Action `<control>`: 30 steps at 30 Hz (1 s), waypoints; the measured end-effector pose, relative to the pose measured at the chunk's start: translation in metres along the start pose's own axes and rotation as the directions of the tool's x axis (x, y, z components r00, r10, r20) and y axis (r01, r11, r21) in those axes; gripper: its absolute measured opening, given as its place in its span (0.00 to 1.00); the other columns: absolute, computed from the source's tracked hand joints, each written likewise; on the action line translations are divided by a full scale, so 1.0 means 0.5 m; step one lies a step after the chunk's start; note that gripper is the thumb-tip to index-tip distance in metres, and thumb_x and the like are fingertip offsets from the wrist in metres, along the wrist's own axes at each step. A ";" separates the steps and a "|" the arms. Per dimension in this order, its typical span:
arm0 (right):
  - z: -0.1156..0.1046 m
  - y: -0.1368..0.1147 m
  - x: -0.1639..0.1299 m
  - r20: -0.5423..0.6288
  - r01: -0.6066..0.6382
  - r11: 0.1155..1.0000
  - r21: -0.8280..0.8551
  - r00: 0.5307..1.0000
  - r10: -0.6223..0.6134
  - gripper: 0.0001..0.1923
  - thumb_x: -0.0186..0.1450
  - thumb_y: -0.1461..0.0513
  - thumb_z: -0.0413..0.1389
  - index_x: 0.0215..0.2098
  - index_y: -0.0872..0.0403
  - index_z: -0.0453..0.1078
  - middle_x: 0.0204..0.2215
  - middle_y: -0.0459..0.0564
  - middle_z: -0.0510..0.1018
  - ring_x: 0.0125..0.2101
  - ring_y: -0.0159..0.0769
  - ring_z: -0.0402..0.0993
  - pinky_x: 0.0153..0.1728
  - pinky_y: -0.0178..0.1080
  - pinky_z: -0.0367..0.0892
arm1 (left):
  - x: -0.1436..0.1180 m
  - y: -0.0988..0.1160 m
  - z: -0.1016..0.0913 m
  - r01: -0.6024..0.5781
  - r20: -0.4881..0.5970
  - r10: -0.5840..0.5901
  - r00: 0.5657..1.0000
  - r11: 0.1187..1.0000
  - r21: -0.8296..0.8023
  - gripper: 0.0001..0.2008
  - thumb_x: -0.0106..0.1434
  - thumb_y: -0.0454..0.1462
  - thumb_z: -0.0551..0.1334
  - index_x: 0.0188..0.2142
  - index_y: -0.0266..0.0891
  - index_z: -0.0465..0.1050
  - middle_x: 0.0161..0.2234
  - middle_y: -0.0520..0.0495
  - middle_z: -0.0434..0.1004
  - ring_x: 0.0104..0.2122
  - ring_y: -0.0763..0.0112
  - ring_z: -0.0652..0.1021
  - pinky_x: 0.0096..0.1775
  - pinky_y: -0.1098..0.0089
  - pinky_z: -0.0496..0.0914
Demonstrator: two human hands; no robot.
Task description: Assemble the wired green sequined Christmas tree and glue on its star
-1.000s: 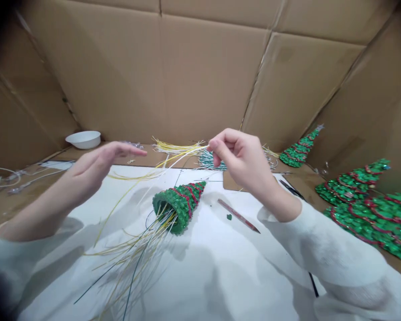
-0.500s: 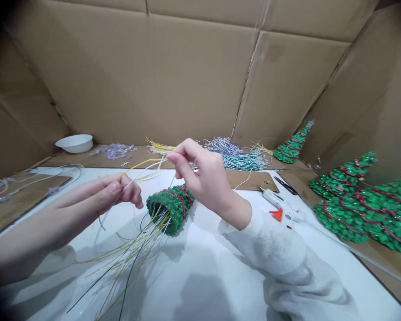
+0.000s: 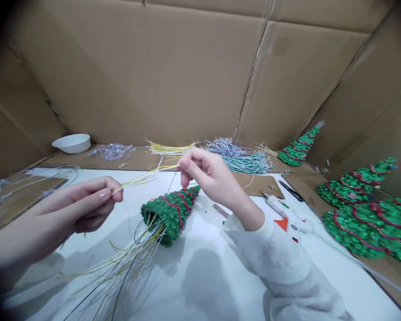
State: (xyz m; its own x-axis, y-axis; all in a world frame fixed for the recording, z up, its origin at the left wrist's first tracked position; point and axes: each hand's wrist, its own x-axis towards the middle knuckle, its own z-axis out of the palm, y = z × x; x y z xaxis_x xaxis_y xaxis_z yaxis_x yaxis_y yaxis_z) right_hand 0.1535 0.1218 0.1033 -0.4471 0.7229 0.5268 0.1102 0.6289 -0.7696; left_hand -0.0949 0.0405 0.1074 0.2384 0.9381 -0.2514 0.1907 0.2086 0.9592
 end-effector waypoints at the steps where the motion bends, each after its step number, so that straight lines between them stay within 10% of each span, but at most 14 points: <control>1: -0.009 0.001 0.004 0.072 -0.055 0.998 0.035 0.996 0.053 0.12 0.67 0.57 0.49 0.29 0.55 0.65 0.20 0.43 0.74 0.23 0.26 0.72 0.27 0.32 0.65 | 0.001 -0.002 -0.001 -0.015 -0.005 0.015 1.000 1.000 0.024 0.12 0.64 0.47 0.54 0.35 0.43 0.67 0.21 0.56 0.51 0.20 0.80 0.53 0.20 0.79 0.51; 7: -0.042 0.006 0.010 0.291 -0.226 0.972 0.068 0.936 0.197 0.08 0.65 0.61 0.53 0.34 0.57 0.69 0.24 0.46 0.78 0.27 0.28 0.74 0.29 0.33 0.68 | 0.011 0.000 0.000 -0.045 -0.026 0.048 0.999 0.995 0.086 0.12 0.64 0.48 0.53 0.35 0.43 0.66 0.21 0.56 0.51 0.20 0.78 0.52 0.20 0.76 0.50; 30: -0.033 0.000 0.005 0.020 0.027 0.962 -0.272 1.000 -0.023 0.04 0.62 0.64 0.56 0.29 0.54 0.71 0.28 0.47 0.80 0.31 0.32 0.78 0.32 0.35 0.70 | 0.028 0.012 -0.013 -0.047 -0.069 0.079 0.995 0.924 0.380 0.14 0.64 0.50 0.52 0.36 0.42 0.64 0.21 0.56 0.53 0.21 0.78 0.56 0.19 0.77 0.51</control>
State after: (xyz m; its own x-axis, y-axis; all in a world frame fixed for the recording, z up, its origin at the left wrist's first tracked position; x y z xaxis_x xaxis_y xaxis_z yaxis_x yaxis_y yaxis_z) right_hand 0.1672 0.1282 0.1106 -0.4675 0.7024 0.5367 0.3349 0.7026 -0.6279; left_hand -0.0964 0.0568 0.1106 0.1866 0.9684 -0.1654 0.5269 0.0435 0.8488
